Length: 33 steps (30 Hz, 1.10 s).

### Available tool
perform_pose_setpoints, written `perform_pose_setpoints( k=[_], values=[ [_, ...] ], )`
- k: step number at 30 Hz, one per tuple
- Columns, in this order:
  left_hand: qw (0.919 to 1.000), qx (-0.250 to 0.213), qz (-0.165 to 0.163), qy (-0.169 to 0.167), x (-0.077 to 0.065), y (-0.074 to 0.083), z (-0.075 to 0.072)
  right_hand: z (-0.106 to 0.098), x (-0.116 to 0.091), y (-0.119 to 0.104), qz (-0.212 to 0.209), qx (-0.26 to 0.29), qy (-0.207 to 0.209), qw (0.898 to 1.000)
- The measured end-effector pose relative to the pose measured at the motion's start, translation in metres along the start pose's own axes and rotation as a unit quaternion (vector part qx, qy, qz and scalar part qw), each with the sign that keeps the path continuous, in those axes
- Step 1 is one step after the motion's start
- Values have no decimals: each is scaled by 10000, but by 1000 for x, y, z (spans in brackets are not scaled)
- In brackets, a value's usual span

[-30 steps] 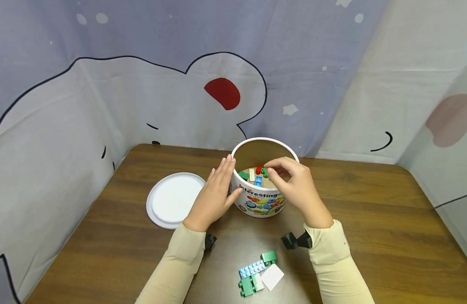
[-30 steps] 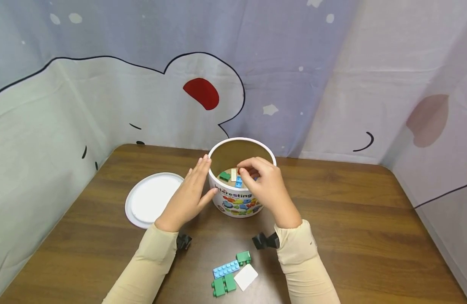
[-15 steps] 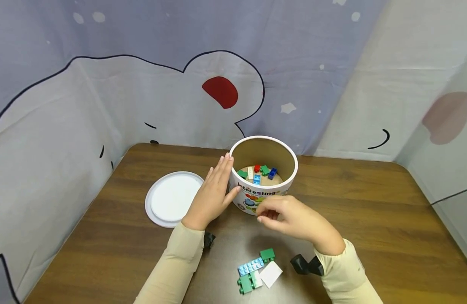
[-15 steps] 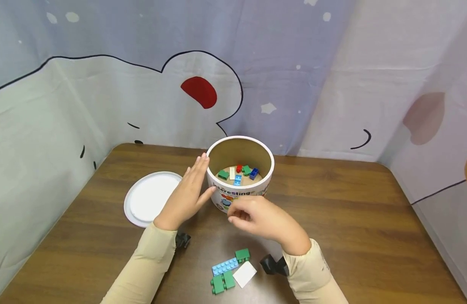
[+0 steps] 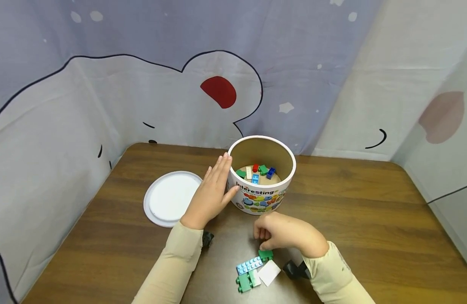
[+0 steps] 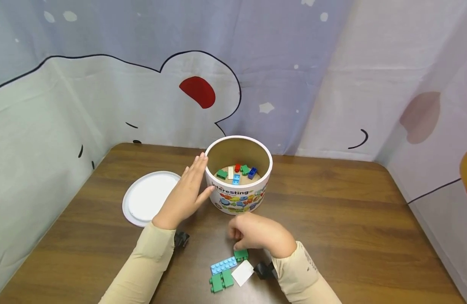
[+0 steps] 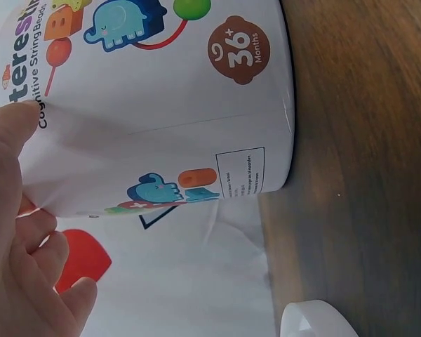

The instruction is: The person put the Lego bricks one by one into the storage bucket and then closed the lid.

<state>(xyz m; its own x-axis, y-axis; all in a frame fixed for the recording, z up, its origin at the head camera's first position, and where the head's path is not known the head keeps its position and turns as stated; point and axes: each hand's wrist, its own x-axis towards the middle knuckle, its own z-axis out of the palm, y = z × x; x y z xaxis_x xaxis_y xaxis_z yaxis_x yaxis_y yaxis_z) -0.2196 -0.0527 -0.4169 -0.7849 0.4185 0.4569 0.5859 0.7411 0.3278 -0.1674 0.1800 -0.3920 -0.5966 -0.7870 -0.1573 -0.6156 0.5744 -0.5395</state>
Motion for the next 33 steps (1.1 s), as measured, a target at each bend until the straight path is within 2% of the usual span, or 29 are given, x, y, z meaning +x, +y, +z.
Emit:
perform_pose_setpoints(
  k=[4,7,26,33],
  values=[
    [10000,11,21,-15,-1,0,1,7,1,-1,389,-64,-182,9991],
    [10000,6,2,-46,0,1,1,11,1,-1,505,-113,-224,9984],
    [10000,-31,33,34,0,-2,1,10,2,-4,593,-125,-363,9975],
    [10000,-32,-32,-35,0,-1,1,11,3,0,558,-222,-189,9980]
  ],
)
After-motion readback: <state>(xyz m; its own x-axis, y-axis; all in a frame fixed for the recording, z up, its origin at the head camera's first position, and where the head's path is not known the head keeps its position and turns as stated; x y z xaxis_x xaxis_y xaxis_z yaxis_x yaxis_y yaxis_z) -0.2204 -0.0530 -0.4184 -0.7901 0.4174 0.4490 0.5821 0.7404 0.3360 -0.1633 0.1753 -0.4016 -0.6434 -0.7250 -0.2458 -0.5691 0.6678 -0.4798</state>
